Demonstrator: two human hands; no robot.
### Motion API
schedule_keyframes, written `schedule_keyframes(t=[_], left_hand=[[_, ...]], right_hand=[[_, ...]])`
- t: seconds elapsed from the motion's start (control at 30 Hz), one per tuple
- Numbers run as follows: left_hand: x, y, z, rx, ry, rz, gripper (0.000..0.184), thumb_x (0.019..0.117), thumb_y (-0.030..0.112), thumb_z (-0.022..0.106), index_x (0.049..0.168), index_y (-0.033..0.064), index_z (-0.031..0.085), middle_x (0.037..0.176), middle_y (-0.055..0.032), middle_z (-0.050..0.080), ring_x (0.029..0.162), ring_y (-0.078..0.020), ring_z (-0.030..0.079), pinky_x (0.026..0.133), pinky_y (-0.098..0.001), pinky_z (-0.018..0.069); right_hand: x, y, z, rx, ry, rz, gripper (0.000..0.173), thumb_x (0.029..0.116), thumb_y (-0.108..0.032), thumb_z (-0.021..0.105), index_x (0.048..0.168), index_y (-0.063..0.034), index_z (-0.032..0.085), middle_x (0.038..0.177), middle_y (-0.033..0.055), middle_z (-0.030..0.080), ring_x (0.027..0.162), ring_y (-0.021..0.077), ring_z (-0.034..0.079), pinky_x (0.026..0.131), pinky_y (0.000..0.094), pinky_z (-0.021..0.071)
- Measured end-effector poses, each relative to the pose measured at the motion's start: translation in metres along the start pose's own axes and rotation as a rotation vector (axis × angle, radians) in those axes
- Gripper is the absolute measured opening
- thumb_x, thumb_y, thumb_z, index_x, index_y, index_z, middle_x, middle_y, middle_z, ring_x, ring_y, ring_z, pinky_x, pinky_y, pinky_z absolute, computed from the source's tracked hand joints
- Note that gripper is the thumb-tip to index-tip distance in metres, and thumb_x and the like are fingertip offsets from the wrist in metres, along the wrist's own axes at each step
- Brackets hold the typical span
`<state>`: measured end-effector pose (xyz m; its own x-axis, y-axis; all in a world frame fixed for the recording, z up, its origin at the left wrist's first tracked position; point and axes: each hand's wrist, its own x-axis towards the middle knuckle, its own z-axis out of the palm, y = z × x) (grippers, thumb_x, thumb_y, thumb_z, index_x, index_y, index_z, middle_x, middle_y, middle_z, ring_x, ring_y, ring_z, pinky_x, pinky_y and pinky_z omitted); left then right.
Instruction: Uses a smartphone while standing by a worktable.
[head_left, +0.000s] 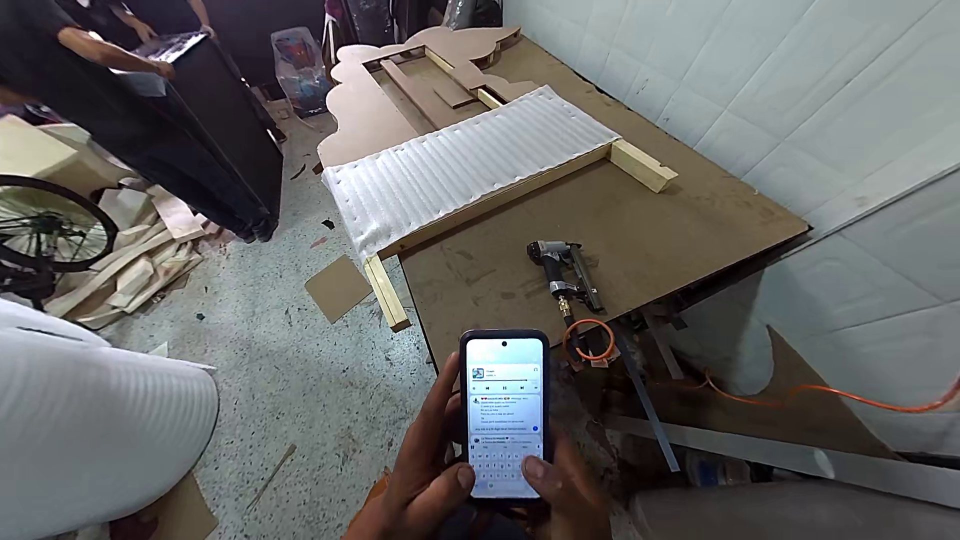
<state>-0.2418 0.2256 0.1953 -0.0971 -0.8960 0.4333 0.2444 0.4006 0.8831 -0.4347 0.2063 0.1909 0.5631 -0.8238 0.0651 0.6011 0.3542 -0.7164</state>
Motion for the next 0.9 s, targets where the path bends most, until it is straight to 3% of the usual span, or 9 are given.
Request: schedule_keyframes(t=[0.07,0.17,0.23,0.4,0.57,0.7,0.83,0.9], left_hand=[[0.003,0.0,-0.004,-0.011,-0.027,0.013,0.086,0.1019,0.04,0.056,0.166,0.017,0.002,0.144,-0.0232,0.053,0.12,-0.0327,0.063,0.099,-0.0469,0.056],[0.01,0.002,-0.013,-0.035,-0.07,0.029,0.089,0.1015,0.038,0.057,0.165,0.0153,0.0,0.144,-0.0237,0.053,0.12,-0.033,0.064,0.1,-0.0477,0.056],[0.011,0.005,-0.018,-0.045,-0.081,0.033,0.089,0.1012,0.036,0.058,0.165,0.0146,0.0,0.144,-0.0245,0.053,0.121,-0.0341,0.063,0.101,-0.0493,0.0557],[0.001,0.014,-0.039,-0.041,-0.065,0.029,0.094,0.0972,0.025,0.065,0.166,0.0192,0.001,0.147,-0.0235,0.05,0.122,-0.0351,0.063,0.097,-0.0495,0.058],[-0.012,0.025,-0.064,-0.01,-0.021,0.047,0.096,0.096,0.021,0.067,0.165,0.0176,0.001,0.145,-0.0235,0.052,0.119,-0.0347,0.064,0.095,-0.0482,0.0591],[-0.022,0.033,-0.078,0.018,0.083,0.047,0.092,0.0952,0.008,0.067,0.165,0.017,0.008,0.14,-0.0218,0.057,0.114,-0.0337,0.068,0.092,-0.0476,0.0615],[-0.037,0.038,-0.098,-0.004,0.043,0.05,0.095,0.0952,0.023,0.068,0.165,0.0183,0.004,0.146,-0.0221,0.052,0.12,-0.0338,0.064,0.096,-0.0474,0.0591],[-0.043,0.038,-0.103,0.006,0.042,0.056,0.098,0.0922,0.016,0.068,0.165,0.0179,0.003,0.146,-0.0217,0.052,0.119,-0.0333,0.065,0.096,-0.0481,0.0587]], right_hand=[[0.001,0.001,0.005,-0.04,0.031,-0.025,0.05,0.1045,-0.018,0.054,0.15,-0.0085,0.037,0.128,0.0169,0.066,0.106,0.0329,0.071,0.077,0.0527,0.0644],[0.0,0.0,0.014,-0.117,0.05,-0.033,0.062,0.0947,-0.006,0.065,0.148,-0.0105,0.034,0.127,0.0125,0.068,0.106,0.0301,0.072,0.081,0.0518,0.0642],[0.001,0.002,0.022,-0.166,0.078,-0.036,0.066,0.0908,0.0,0.065,0.148,-0.0089,0.032,0.126,0.0111,0.068,0.105,0.0294,0.072,0.081,0.052,0.0644],[0.012,0.02,0.028,-0.032,-0.044,-0.057,0.064,0.0962,-0.009,0.062,0.153,-0.0147,0.033,0.135,0.0113,0.064,0.115,0.0288,0.068,0.089,0.052,0.0612],[0.024,0.036,0.052,-0.064,-0.031,-0.025,0.058,0.0971,-0.005,0.055,0.151,-0.0113,0.034,0.132,0.0105,0.065,0.115,0.0261,0.068,0.091,0.0499,0.0604],[0.033,0.05,0.069,-0.128,-0.042,-0.012,0.065,0.0944,-0.007,0.066,0.151,-0.012,0.034,0.131,0.0096,0.066,0.112,0.026,0.069,0.09,0.0492,0.0618],[0.036,0.062,0.086,-0.244,0.001,0.002,0.065,0.0931,-0.004,0.066,0.149,-0.0076,0.032,0.128,0.0083,0.067,0.108,0.0229,0.071,0.085,0.0451,0.0641],[0.036,0.07,0.09,-0.192,-0.002,-0.003,0.065,0.0957,-0.009,0.066,0.151,-0.0092,0.032,0.13,0.0101,0.066,0.109,0.0245,0.071,0.086,0.0455,0.0635]])
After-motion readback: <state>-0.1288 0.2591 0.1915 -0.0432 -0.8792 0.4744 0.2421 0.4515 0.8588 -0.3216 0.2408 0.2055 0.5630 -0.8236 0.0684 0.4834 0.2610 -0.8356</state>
